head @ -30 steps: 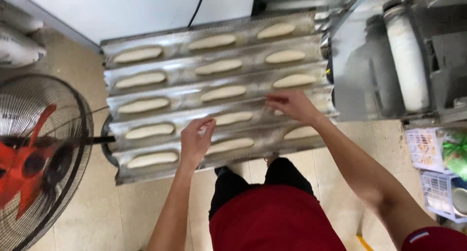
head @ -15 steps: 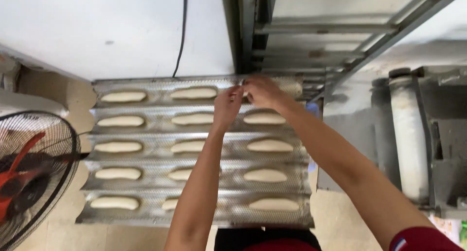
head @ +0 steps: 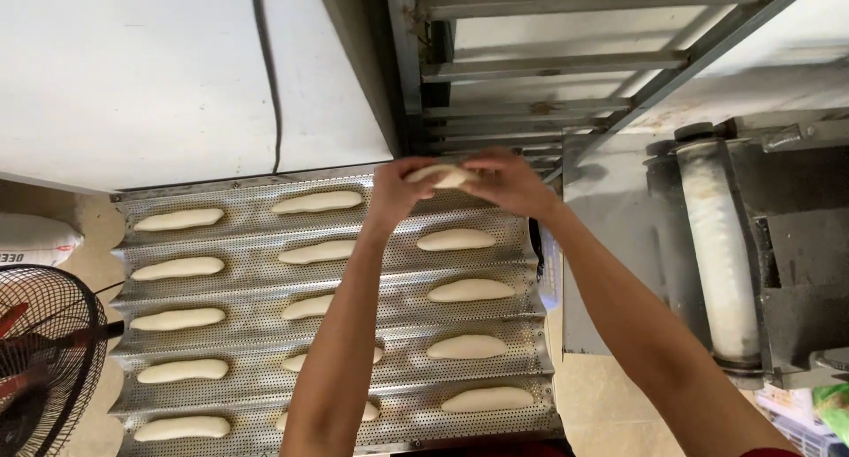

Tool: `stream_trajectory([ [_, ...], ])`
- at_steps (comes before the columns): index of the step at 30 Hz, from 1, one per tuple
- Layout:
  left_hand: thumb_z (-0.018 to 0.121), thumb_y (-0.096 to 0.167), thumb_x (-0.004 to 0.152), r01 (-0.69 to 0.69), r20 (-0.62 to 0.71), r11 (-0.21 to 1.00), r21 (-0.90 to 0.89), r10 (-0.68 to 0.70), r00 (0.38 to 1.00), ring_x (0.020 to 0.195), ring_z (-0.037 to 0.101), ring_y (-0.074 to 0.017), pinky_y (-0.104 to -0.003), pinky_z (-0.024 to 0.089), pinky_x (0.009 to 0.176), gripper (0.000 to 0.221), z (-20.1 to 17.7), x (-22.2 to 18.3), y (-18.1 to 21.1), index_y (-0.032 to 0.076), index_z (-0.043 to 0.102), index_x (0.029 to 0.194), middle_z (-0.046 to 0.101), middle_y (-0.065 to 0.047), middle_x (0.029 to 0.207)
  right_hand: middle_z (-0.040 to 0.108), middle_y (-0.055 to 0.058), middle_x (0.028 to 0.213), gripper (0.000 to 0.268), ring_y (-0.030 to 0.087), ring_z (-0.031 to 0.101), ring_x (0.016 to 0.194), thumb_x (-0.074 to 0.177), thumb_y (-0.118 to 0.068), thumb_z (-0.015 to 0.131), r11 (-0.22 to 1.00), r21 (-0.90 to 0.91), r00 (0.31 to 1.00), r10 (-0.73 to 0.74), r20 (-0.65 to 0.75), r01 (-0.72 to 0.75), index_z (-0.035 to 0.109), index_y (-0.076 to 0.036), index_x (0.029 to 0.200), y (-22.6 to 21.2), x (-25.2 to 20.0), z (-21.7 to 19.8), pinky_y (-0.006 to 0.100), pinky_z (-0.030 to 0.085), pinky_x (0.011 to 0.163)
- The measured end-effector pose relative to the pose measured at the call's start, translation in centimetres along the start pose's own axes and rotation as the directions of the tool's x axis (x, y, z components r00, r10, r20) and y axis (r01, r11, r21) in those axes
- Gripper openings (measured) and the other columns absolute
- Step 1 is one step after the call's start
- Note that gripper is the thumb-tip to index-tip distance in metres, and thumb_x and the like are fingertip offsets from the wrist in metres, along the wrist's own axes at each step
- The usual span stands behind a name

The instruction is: Arrange raw bread dough on metal baking trays.

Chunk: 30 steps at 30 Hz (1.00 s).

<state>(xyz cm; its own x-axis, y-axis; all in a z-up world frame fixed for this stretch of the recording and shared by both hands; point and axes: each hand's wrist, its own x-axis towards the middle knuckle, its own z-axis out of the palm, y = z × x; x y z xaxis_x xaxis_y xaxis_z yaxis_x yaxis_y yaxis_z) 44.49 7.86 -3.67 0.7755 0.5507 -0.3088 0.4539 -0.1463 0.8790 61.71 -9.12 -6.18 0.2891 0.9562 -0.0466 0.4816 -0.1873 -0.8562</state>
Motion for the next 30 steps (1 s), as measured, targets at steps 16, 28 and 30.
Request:
stream_trajectory([
  [16,0.078,0.026,0.084,0.139,0.231,0.904,-0.404,-0.046,0.972,0.093,0.08,-0.0186,-0.029,0.062,0.083,0.044,-1.9,1.9,-5.0,0.0,0.072,0.12,0.079,-0.008,0.107,0.08,0.008,0.099,0.038,0.01,0.077,0.081,0.091,-0.027,0.078,0.876,0.365,0.926,0.368,-0.086,-0.314,0.074,-0.006,0.122,1.4,-2.9,-2.6,0.025,0.065,0.073],
  [28,0.075,0.032,0.093,-0.148,-0.131,0.851,0.503,0.245,0.961,0.069,0.072,-0.0166,-0.036,0.055,0.052,0.019,0.5,-1.5,-4.7,0.018,0.083,0.101,0.077,-0.004,0.103,0.078,0.01,0.097,0.027,0.018,0.073,0.075,0.09,-0.023,0.083,0.976,-0.109,0.934,0.146,-0.326,-0.19,0.081,-0.009,0.113,1.2,-4.0,-1.6,0.032,0.06,0.069],
  [30,0.077,0.031,0.093,-0.227,-0.185,0.856,0.464,0.344,0.921,0.071,0.074,-0.0194,-0.038,0.057,0.064,0.021,0.1,-2.5,-3.7,0.013,0.082,0.102,0.075,-0.009,0.104,0.076,0.01,0.104,0.028,0.019,0.074,0.077,0.09,-0.022,0.082,0.982,-0.123,0.937,0.097,-0.335,-0.145,0.079,-0.008,0.114,-0.2,-4.3,-1.3,0.032,0.061,0.07],
])
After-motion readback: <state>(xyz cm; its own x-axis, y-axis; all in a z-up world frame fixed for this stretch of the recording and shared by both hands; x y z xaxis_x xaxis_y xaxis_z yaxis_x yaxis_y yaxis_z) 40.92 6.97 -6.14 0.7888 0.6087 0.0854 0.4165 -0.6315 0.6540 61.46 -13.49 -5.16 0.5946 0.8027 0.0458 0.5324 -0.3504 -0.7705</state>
